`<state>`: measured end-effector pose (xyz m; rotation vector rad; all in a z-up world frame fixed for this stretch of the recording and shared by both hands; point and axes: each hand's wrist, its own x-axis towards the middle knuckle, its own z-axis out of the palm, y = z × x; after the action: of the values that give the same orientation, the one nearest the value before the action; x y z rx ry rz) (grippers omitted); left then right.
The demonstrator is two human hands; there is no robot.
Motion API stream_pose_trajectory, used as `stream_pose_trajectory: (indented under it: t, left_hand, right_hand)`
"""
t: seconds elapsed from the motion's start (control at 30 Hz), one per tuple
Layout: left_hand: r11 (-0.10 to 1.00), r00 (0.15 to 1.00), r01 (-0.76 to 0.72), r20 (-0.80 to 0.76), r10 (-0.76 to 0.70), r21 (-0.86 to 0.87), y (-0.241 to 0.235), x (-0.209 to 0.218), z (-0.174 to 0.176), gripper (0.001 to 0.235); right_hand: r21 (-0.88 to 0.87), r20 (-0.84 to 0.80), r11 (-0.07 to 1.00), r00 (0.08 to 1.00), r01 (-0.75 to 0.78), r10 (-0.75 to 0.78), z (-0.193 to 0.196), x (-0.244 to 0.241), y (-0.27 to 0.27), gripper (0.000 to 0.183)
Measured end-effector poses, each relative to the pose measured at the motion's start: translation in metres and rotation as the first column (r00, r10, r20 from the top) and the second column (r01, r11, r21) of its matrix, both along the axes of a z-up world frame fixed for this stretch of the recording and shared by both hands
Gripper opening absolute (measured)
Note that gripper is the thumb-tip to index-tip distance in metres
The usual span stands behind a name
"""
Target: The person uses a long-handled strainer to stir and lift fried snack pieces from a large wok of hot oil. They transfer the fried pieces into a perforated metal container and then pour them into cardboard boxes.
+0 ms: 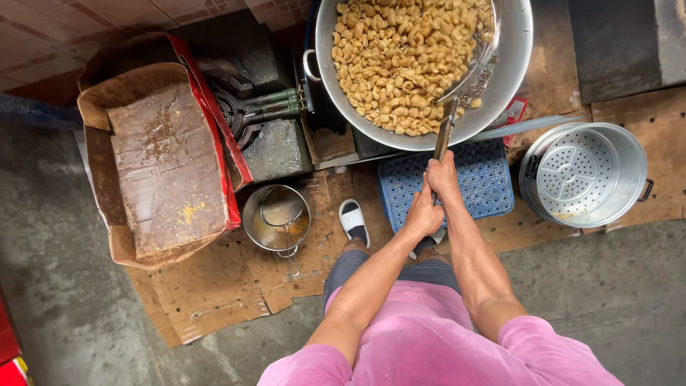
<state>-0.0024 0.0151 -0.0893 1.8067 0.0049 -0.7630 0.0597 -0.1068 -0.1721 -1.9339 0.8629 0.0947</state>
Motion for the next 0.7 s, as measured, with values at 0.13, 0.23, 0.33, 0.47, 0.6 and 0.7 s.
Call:
stream_pose_trajectory:
  t: [0.13,0.23,0.33,0.47,0.6,0.7]
  left_hand:
    - [0.985,0.996,-0.039,0.070,0.052,-0.167,0.035,-0.001,0.039,0.092]
    - [0.960,0.978,-0.057,0.178,0.109,-0.274,0.050,-0.001,0.053,0.092]
    - [0.980,0.980,-0.059,0.174,0.093,-0.192,0.057,-0.009,0.055,0.093]
    - [0.999,0.970,-0.036,0.241,0.028,0.027,0.056,-0.014,0.035,0.100]
    - [0.972,0.994,0.096,-0.062,-0.084,0.214,0.036,-0.003,-0.011,0.104]
    - [0.969,0.987,0.159,-0.014,-0.159,0.191,0.006,0.006,-0.045,0.097]
  right_hand:
    - [-0.186,0.038,0.979,0.995,-0.087,0.096,0.038,-0.004,0.032,0.038]
    - [-0.229,0.110,0.968,0.986,-0.101,0.129,0.062,-0.003,0.048,0.043]
    - [-0.086,0.114,0.992,0.989,-0.090,0.099,0.075,-0.006,0.062,0.042]
    - [0.154,0.055,0.987,0.998,-0.034,0.026,0.060,-0.001,0.074,0.033]
    - [0.039,0.031,0.994,0.994,-0.103,0.102,0.014,0.004,0.061,0.024]
    - [0.146,-0.137,0.989,0.990,-0.006,0.026,-0.023,0.009,0.031,0.024]
